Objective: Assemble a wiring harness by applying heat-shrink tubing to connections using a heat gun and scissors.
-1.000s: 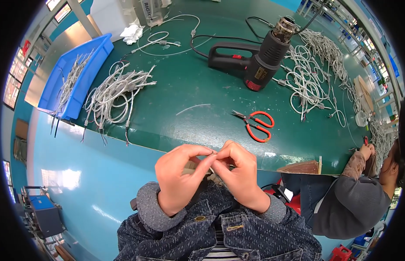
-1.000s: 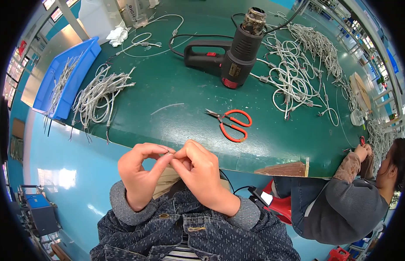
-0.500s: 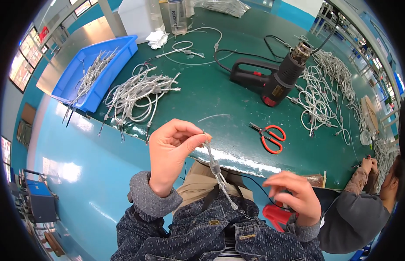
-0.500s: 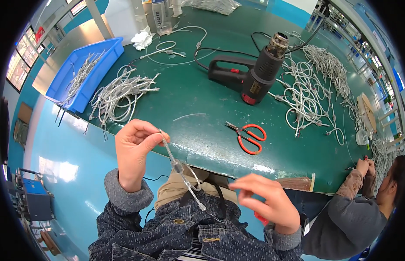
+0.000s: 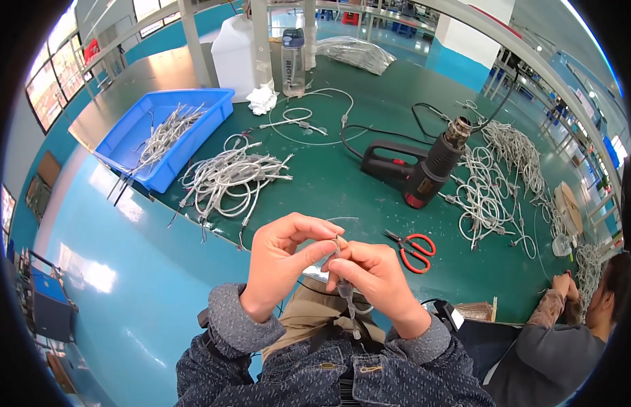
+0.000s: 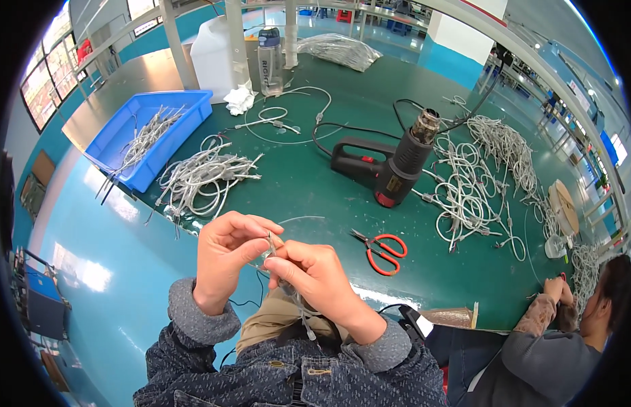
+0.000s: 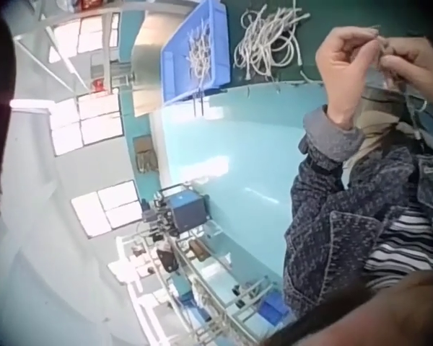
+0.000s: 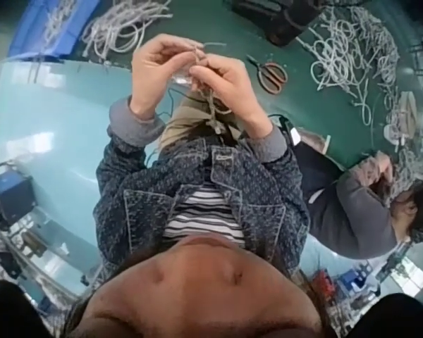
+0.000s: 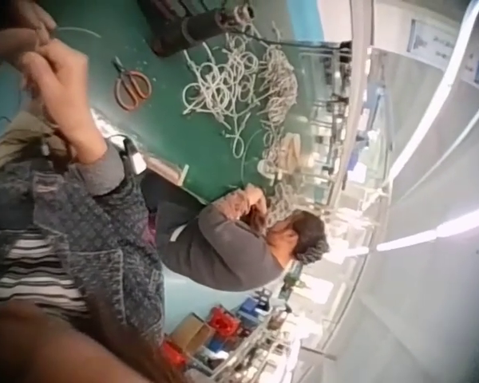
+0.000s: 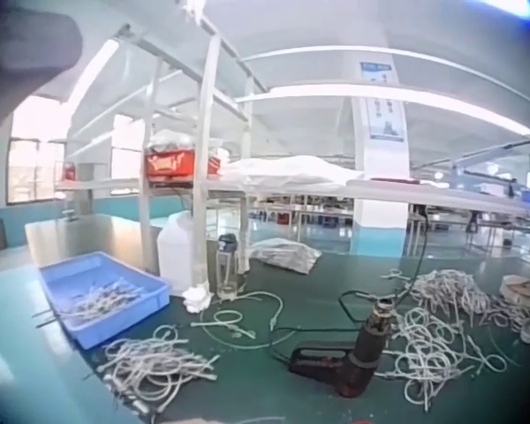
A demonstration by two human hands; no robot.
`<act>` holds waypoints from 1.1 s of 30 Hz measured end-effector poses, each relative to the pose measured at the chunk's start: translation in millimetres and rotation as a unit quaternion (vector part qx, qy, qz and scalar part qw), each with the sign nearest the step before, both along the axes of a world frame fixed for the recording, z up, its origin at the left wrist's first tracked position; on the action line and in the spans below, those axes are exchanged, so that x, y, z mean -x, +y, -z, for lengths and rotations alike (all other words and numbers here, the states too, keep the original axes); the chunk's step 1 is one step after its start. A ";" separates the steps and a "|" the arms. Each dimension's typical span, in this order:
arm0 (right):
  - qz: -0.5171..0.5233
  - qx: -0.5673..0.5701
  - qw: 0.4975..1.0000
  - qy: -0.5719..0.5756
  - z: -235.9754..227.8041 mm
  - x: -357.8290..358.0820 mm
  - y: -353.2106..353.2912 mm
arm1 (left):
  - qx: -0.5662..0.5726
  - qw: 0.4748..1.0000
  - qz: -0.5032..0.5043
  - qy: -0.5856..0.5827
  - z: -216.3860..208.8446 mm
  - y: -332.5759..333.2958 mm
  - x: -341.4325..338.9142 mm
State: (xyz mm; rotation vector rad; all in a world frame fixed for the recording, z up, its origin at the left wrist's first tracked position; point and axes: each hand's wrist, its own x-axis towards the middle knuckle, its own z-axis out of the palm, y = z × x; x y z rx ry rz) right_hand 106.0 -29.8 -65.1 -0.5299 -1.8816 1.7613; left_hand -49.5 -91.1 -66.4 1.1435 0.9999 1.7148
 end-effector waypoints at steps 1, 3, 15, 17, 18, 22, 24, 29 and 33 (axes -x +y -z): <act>0.012 -0.018 1.000 -0.007 1.4 -0.6 -0.5 | 0.002 1.000 -0.006 0.013 -1.7 -1.8 -1.1; 0.020 -0.018 1.000 0.001 3.5 -0.5 -1.5 | 0.008 0.999 -0.015 0.039 -4.0 -4.5 -3.5; 0.110 -0.180 0.976 -0.064 3.5 0.5 -3.9 | -0.097 0.935 -0.103 0.324 -9.9 0.0 6.4; 0.147 -0.294 0.941 -0.081 5.8 0.5 -3.4 | -0.105 0.920 -0.112 0.362 -12.6 -1.5 9.1; 0.149 -0.302 0.939 -0.075 8.1 1.1 -4.1 | -0.110 0.903 -0.122 0.397 -14.0 -3.2 10.3; 0.173 -0.385 0.904 -0.064 12.1 -3.9 -8.4 | -0.121 0.887 -0.121 0.429 -16.1 -6.1 9.6; 0.167 -0.378 0.908 -0.065 12.6 -4.8 -7.4 | -0.119 0.889 -0.116 0.427 -17.0 -1.8 11.5; 0.045 -0.194 0.980 -0.017 6.8 -9.2 -0.9 | -0.102 0.911 -0.029 0.399 -7.7 -2.2 17.7; -0.065 0.056 0.995 -0.054 11.1 -18.2 4.5 | -0.104 0.917 0.038 0.384 -7.5 2.3 19.1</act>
